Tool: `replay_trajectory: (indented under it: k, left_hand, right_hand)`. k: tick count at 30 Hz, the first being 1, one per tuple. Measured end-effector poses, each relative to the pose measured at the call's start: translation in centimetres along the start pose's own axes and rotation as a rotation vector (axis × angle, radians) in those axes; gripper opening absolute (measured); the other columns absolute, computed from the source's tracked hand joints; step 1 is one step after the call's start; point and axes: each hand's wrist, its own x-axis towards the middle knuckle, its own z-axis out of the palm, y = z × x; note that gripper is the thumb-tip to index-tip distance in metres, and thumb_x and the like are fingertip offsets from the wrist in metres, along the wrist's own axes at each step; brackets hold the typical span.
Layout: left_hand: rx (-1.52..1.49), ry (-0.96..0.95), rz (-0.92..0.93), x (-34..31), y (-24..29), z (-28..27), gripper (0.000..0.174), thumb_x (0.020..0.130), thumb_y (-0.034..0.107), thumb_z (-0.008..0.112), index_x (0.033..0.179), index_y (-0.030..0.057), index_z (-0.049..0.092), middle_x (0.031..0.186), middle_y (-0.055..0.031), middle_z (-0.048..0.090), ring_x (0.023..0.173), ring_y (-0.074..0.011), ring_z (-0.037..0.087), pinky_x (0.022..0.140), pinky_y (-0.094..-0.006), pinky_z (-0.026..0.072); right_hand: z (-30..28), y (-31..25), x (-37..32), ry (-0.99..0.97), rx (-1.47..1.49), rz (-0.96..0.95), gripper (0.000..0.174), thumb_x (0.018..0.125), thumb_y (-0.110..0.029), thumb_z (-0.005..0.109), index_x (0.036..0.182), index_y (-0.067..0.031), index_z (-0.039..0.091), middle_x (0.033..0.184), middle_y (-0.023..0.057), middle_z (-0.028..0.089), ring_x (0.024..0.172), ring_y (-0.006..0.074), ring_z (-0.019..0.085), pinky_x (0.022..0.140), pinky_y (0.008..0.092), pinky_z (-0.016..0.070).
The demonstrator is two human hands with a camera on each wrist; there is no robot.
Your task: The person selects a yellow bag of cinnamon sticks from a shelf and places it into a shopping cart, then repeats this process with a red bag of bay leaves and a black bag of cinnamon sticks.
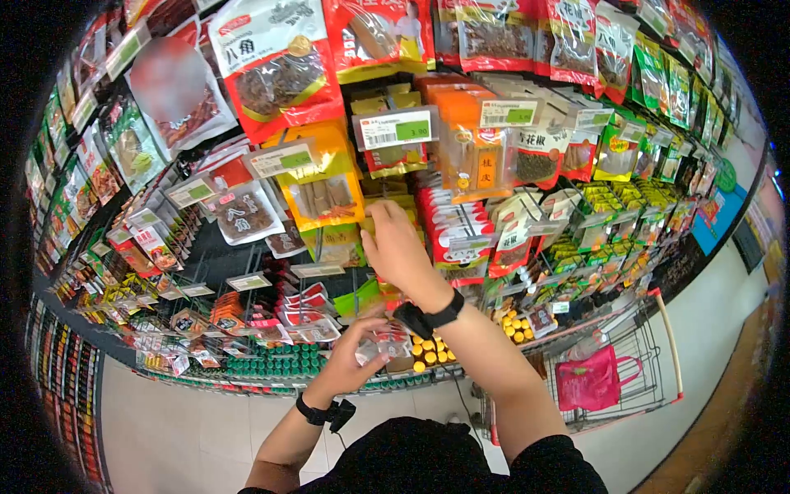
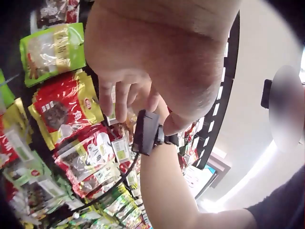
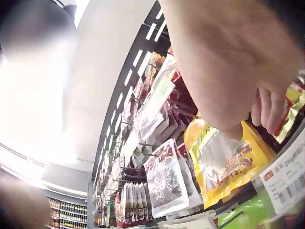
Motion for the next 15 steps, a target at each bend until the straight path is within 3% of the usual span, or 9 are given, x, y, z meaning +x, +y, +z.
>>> replay_trajectory:
  k: [1,4,6,7,11,15]
  left_hand:
    - [0.030,0.019,0.001,-0.2,-0.8,0.7,0.047,0.091,0.008,0.072,0.133,0.0028,0.054,0.139,-0.0171,0.058,0.121,-0.0255,0.062,0.101,-0.0376,0.0501]
    - [-0.059,-0.114,-0.061,-1.0,-2.6,2.0,0.038,0.092,0.008,0.072,0.128,0.0018,0.058,0.123,-0.0141,0.066,0.115,-0.0242,0.066,0.096,-0.0361,0.0523]
    - [-0.099,-0.171,-0.107,-1.4,-3.3,2.7,0.028,0.093,0.006,0.070,0.120,0.0010,0.063,0.118,-0.0114,0.069,0.109,-0.0221,0.068,0.093,-0.0348,0.0535]
    - [-0.085,-0.194,-0.124,-1.8,-4.1,3.0,0.026,0.093,0.005,0.070,0.118,0.0011,0.064,0.117,-0.0109,0.069,0.108,-0.0215,0.068,0.093,-0.0344,0.0535]
    - [-0.169,-0.213,-0.213,-3.4,-7.8,4.8,0.020,0.094,0.005,0.069,0.113,0.0013,0.066,0.112,-0.0090,0.071,0.103,-0.0191,0.069,0.092,-0.0334,0.0537]
    - [-0.179,-0.220,-0.323,-4.2,-10.2,6.5,0.014,0.095,0.006,0.067,0.108,0.0022,0.067,0.102,-0.0064,0.073,0.094,-0.0158,0.067,0.086,-0.0309,0.0528]
  right_hand:
    - [-0.9,-0.2,-1.1,0.042,0.041,-0.071,0.026,0.091,-0.006,0.068,0.115,0.0007,0.060,0.113,0.0199,0.064,0.101,0.0381,0.065,0.084,0.0425,0.0541]
    - [-4.3,-0.7,-5.3,-0.130,0.250,-0.030,0.019,0.091,-0.007,0.071,0.107,0.0011,0.064,0.106,0.0166,0.066,0.092,0.0320,0.067,0.081,0.0388,0.0545]
    - [-6.4,0.0,-9.1,-0.308,0.367,0.088,0.014,0.091,-0.007,0.072,0.101,0.0009,0.066,0.098,0.0134,0.068,0.086,0.0268,0.068,0.078,0.0352,0.0543]
    - [-7.4,1.4,-11.2,-0.387,0.343,0.041,0.013,0.094,-0.008,0.070,0.103,0.0000,0.067,0.096,0.0106,0.070,0.086,0.0221,0.068,0.078,0.0333,0.0539]
    - [-10.2,6.6,-21.4,-0.529,0.433,0.460,0.019,0.098,-0.018,0.069,0.107,-0.0012,0.068,0.091,0.0087,0.071,0.083,0.0174,0.069,0.076,0.0335,0.0543]
    - [-12.9,10.0,-32.3,-0.505,0.297,0.743,0.026,0.095,-0.024,0.071,0.108,-0.0020,0.066,0.089,0.0144,0.072,0.084,0.0277,0.071,0.074,0.0386,0.0553]
